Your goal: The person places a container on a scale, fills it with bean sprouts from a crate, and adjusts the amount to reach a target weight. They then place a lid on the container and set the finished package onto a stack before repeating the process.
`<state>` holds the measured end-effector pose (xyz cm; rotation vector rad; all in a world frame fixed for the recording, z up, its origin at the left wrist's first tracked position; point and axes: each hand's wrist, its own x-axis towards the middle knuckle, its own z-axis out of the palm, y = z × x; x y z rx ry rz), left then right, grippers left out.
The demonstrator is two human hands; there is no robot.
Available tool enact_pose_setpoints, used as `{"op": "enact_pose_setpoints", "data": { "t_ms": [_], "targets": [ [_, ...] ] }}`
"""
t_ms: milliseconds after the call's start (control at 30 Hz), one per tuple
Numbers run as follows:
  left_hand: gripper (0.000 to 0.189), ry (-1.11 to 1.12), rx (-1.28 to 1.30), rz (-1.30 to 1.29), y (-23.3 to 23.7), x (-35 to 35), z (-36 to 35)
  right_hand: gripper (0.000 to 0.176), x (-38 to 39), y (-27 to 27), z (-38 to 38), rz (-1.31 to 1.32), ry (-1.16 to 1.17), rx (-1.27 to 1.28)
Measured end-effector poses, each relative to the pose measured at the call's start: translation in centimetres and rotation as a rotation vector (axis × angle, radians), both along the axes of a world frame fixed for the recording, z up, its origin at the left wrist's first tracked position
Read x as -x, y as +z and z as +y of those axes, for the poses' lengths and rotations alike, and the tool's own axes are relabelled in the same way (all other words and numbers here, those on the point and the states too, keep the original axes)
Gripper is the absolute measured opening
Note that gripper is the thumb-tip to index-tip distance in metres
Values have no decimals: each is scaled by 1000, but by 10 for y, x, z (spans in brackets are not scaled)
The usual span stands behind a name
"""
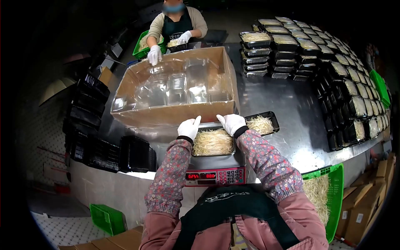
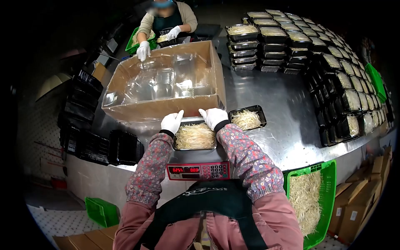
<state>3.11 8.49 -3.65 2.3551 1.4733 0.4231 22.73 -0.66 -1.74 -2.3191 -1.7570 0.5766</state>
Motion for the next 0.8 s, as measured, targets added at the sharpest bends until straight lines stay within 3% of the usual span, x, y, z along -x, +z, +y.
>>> {"op": "enact_pose_setpoints", "data": {
  "t_ms": [167, 367, 467, 567, 600, 633, 700, 733, 767, 800],
  "targets": [
    [57, 60, 190, -3, 0, -3, 3, 64, -4, -10, 8, 53, -13, 45],
    [51, 108, 375, -229, -26, 2, 12, 60, -11, -24, 13, 243, -58, 58],
    [49, 135, 391, -274, -46, 6, 18, 61, -11, -46, 18, 318, -145, 11],
    [52, 201, 351, -347, -38, 6, 8, 65, -11, -28, 10, 420, -205, 32],
    [52, 210, 352, -419, -44, 9, 8, 69, -17, -34, 13, 504, -232, 34],
    [53, 218, 356, -489, -43, 13, 3, 70, -22, -50, 18, 776, -236, -119],
    [50, 145, 265, -640, -67, 34, 3, 69, -46, -56, 3, 1397, -472, -57],
    [43, 216, 415, -721, -58, 45, -9, 69, -54, -49, -10, 1418, -484, -152],
    [38, 288, 567, -799, -40, 57, -26, 55, -54, -36, -31, 1374, -560, -291],
    [34, 319, 634, -836, -34, 69, -42, 49, -61, -40, -51, 1271, -524, -263]
  ]
}}
